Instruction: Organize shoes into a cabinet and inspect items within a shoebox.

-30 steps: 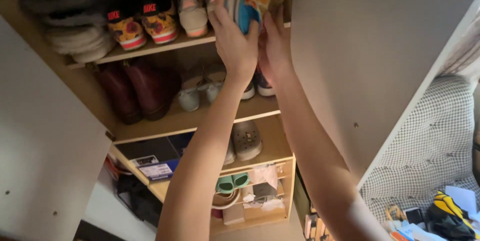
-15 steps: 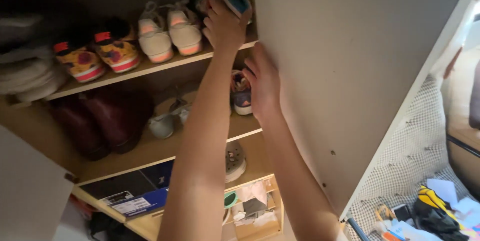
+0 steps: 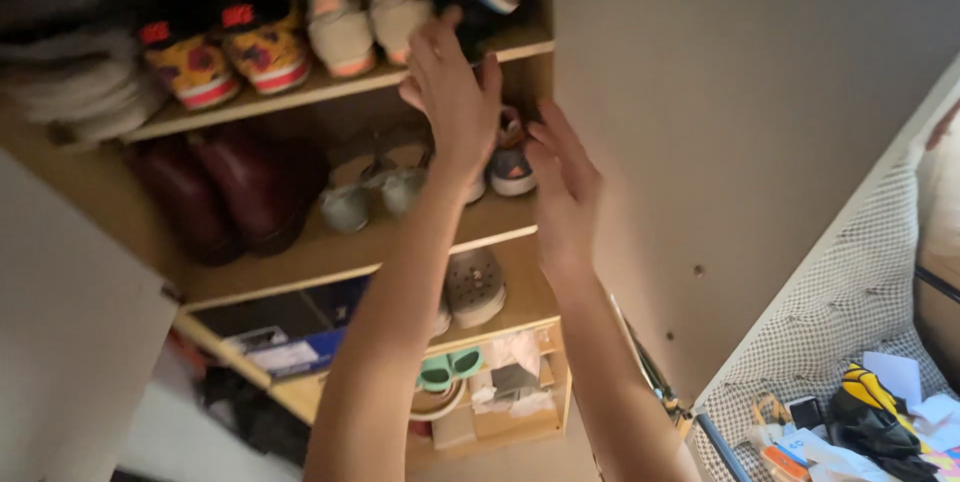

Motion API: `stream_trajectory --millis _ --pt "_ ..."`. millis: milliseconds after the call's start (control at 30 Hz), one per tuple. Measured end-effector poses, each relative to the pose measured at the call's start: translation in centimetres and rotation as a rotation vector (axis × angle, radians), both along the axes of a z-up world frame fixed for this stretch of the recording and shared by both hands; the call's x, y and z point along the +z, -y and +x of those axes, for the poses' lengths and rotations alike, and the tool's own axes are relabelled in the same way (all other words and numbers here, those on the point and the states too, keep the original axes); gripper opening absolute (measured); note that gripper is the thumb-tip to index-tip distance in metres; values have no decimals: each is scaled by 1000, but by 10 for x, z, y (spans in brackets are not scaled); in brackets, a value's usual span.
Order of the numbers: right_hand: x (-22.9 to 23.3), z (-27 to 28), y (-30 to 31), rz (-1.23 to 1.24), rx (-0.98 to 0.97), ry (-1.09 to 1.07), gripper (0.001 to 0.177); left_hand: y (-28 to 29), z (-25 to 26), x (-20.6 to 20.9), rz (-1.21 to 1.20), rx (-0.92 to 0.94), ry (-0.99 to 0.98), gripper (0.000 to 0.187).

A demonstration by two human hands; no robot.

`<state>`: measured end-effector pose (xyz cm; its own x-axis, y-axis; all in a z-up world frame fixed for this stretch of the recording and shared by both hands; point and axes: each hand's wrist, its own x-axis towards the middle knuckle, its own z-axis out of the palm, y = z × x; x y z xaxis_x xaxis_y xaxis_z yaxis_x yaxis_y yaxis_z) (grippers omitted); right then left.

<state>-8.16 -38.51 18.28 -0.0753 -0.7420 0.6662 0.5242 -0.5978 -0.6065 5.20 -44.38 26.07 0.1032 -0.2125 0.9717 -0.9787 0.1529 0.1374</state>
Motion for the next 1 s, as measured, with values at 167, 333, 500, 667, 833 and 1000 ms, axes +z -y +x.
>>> stream_trajectory --millis 167,333,500,667,833,1000 --pt "-91 -106 -62 -173 -332 26 41 -147 -10 -61 -66 -47 -69 49" --pt "-70 -130 -127 -228 -955 109 32 -268 34 -106 -148 170 -144 54" --pt "-44 -96 -151 -220 -671 -20 52 -363 79 -115 -234 570 -196 44" --pt "-40 -42 -164 101 -797 -173 41 -425 110 -116 -268 857 -278 59" --pt "-34 34 -149 -283 -817 -318 53 -444 133 -122 -304 605 -403 73" --pt "-29 98 -96 -333 -562 -391 74 -411 124 -145 -268 333 -456 54"
